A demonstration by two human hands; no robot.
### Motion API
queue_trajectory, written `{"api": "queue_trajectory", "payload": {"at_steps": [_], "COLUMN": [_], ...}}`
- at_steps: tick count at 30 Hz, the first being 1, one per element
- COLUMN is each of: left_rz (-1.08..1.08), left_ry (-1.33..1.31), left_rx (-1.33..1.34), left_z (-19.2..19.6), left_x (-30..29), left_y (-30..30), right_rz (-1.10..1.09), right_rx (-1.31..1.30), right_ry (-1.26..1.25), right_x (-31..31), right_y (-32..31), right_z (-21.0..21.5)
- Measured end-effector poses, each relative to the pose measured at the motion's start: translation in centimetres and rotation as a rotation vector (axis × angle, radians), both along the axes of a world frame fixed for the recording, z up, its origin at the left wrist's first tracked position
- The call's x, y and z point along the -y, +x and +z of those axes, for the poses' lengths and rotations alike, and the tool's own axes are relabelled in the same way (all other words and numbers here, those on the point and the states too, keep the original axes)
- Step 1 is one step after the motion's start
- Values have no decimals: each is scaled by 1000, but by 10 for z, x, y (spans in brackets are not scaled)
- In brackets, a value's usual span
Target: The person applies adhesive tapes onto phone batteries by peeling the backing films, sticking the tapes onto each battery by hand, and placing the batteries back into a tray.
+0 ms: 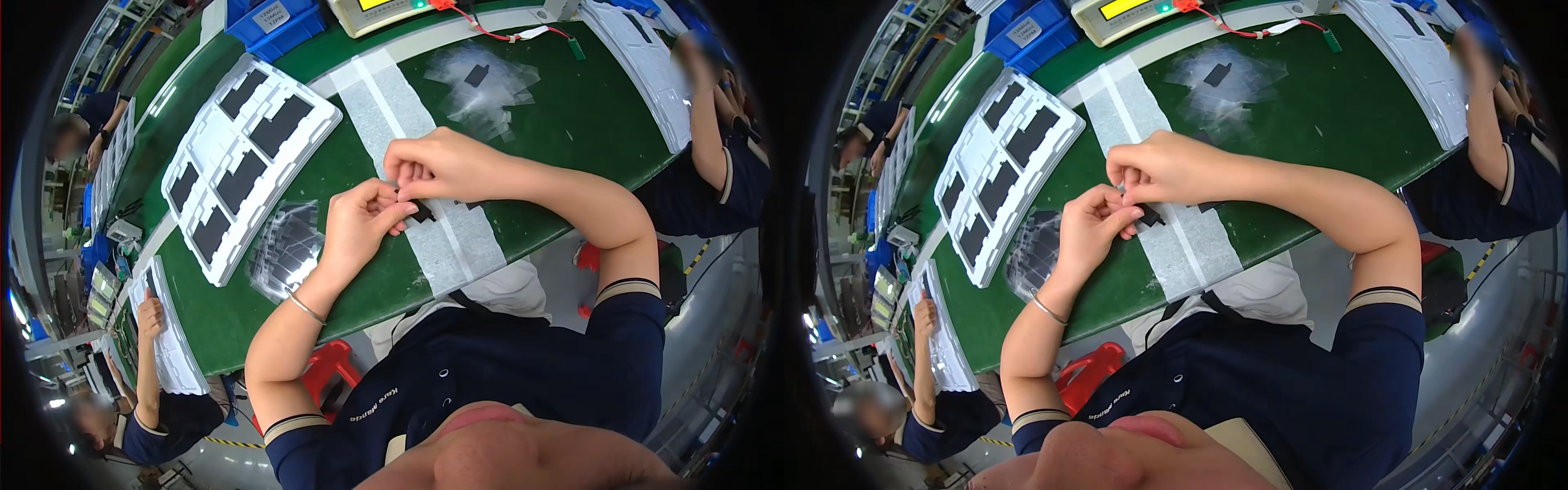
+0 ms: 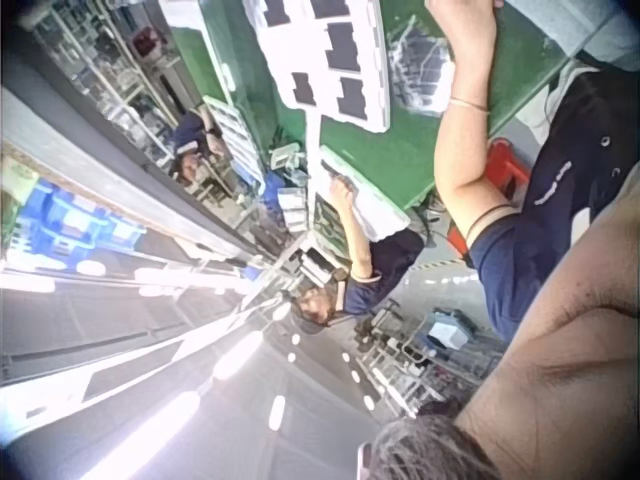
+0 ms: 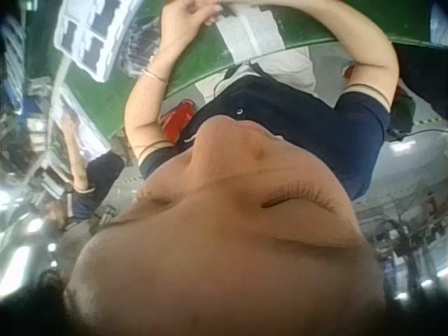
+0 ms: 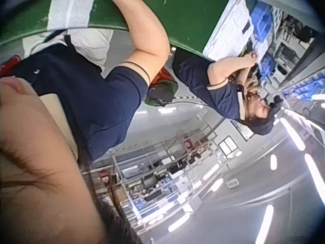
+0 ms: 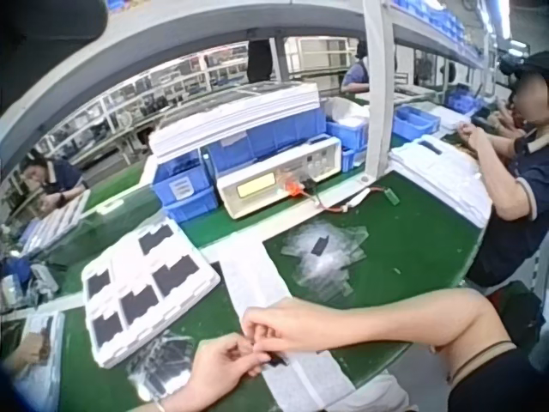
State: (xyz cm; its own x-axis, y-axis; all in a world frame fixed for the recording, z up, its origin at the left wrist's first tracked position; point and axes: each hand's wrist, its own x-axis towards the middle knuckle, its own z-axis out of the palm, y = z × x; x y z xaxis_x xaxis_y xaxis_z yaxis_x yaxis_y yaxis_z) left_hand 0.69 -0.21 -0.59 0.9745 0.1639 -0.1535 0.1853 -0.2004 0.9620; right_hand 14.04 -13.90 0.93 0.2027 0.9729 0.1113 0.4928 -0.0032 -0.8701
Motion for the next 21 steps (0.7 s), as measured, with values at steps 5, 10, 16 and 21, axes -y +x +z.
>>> {"api": "queue_trajectory", "payload": {"at_steps": [5, 10, 16, 21], "left_rz": [11, -10, -61, -142], "left_ry": [-68, -54, -290, -289], "left_rx": [121, 222, 62, 22], "left_z": [-5, -7, -4, -4], "left_x": [-5, -7, -17, -22], "left_y": [0, 2, 0, 4], "right_rz": [52, 60, 190, 341], "right_rx": [-338, -528, -40, 118], "right_ry": [-101, -96, 95, 167], "right_x": [-4, -3, 2, 7], "right_y": [10, 19, 14, 6], "right_z": [2, -2, 6, 4]}}
